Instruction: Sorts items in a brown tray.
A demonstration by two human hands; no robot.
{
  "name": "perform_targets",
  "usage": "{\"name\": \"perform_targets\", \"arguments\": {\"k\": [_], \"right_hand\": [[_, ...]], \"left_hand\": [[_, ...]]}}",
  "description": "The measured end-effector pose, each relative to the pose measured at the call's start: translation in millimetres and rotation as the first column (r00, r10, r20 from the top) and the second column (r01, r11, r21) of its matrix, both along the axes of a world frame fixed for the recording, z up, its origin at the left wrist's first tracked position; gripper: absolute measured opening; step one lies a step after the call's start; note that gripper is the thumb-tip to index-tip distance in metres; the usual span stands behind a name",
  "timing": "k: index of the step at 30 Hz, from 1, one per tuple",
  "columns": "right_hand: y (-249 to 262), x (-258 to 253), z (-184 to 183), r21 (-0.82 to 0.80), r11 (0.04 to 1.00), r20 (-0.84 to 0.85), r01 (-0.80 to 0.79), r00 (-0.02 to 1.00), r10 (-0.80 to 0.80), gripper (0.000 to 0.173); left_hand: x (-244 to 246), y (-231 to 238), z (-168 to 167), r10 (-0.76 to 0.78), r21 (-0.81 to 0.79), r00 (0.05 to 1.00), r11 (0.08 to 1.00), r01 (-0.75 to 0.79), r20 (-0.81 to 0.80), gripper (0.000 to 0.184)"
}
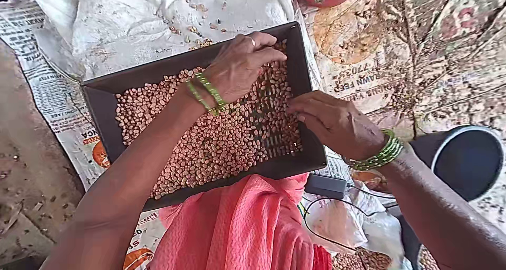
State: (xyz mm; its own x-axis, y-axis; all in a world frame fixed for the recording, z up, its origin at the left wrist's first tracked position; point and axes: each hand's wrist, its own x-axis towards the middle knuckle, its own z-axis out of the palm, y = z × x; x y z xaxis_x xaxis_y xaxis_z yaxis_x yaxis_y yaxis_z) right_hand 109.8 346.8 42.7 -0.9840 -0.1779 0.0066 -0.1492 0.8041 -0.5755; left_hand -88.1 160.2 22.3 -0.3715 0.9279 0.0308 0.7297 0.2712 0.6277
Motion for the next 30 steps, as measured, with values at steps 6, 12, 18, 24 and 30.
{"name": "perform_targets", "arguments": {"k": [6, 12, 18, 24, 30], "right_hand": [[-45, -16, -43, 0.026, 0.991, 0.015, -0.133, 0.991, 0.133, 0.019], [-76, -47, -70, 0.187, 0.966, -0.070, -0.180, 0.978, 0.196, 0.008], [-88, -46, -74, 0.288, 0.939, -0.105, -0.187, 0.969, 0.225, 0.011], [-76, -39, -61, -0.124, 0.992, 0.097, -0.008, 0.995, 0.020, 0.015], [-44, -45, -30, -0.662, 0.605, 0.517, 0.442, 0.854, -0.058, 0.022]], "left_hand": [[15, -96, 20, 0.176, 0.110, 0.984, 0.978, -0.175, 0.003, 0.035], [53, -150, 8, 0.326, 0.051, 0.946, 0.944, -0.325, -0.009, 0.030], [81, -161, -6, 0.370, -0.222, 0.929, 0.906, -0.361, -0.002, 0.020], [96, -151, -45, 0.273, -0.184, 0.948, 0.936, -0.301, -0.161, 0.020], [94, -142, -42, 0.186, -0.239, 0.952, 0.940, -0.244, -0.242, 0.016]]}}
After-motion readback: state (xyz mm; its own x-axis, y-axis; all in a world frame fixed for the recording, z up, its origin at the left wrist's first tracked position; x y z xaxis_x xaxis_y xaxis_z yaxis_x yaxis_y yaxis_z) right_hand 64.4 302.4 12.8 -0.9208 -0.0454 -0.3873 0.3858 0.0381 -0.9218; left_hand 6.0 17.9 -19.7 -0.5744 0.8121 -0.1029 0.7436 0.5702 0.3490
